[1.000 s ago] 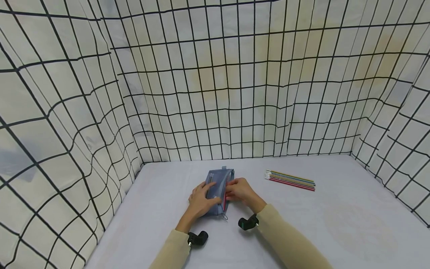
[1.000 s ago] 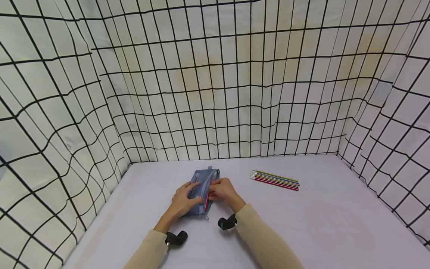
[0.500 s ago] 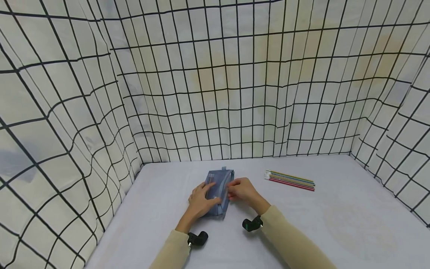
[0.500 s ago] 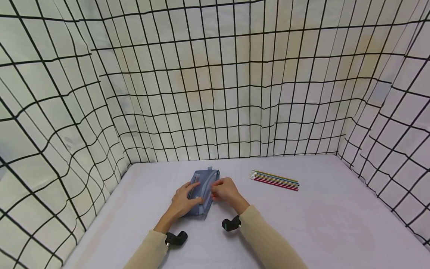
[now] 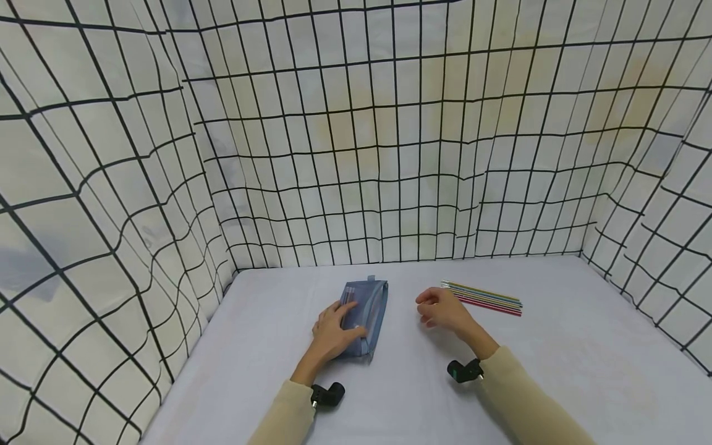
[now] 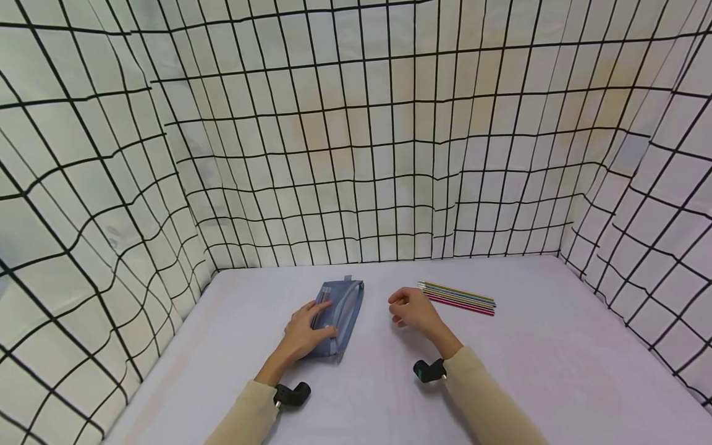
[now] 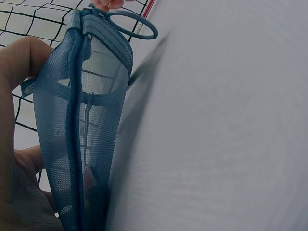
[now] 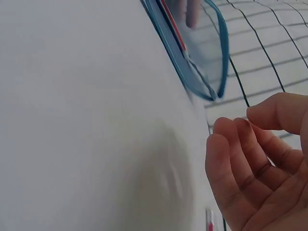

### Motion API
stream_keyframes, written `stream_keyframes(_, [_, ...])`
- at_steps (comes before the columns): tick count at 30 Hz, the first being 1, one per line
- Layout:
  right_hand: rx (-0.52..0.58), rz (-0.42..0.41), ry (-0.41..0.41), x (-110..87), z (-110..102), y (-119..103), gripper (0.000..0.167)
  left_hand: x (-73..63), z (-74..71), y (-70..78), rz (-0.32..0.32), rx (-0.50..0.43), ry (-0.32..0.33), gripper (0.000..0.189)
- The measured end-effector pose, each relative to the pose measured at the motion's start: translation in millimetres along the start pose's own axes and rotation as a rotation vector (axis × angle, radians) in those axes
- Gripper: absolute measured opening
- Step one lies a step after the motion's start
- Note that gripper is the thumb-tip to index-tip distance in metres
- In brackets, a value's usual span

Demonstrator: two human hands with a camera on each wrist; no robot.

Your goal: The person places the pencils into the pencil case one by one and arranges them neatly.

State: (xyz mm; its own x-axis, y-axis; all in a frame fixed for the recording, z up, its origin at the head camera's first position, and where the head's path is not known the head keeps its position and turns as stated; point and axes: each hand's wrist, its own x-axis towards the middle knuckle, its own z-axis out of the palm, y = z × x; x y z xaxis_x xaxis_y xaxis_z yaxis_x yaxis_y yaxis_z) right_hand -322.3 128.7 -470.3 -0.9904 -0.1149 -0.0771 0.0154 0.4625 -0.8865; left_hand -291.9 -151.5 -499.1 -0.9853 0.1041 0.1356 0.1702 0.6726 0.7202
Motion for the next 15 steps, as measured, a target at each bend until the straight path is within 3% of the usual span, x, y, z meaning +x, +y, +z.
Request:
stream_keyframes(7, [-0.117,-0.119,0.037,-9.1,-43.9,15.8,0.025,-0.9,-0.9,-0.5,0.0,-0.002,0.0,0.075])
stream_keyframes(15, [-0.316,-0.202,0.128,-12.0,-76.7,38.0,0.025,-0.5,-0.3,-0.9,0.0,-0.002,0.001,0.074])
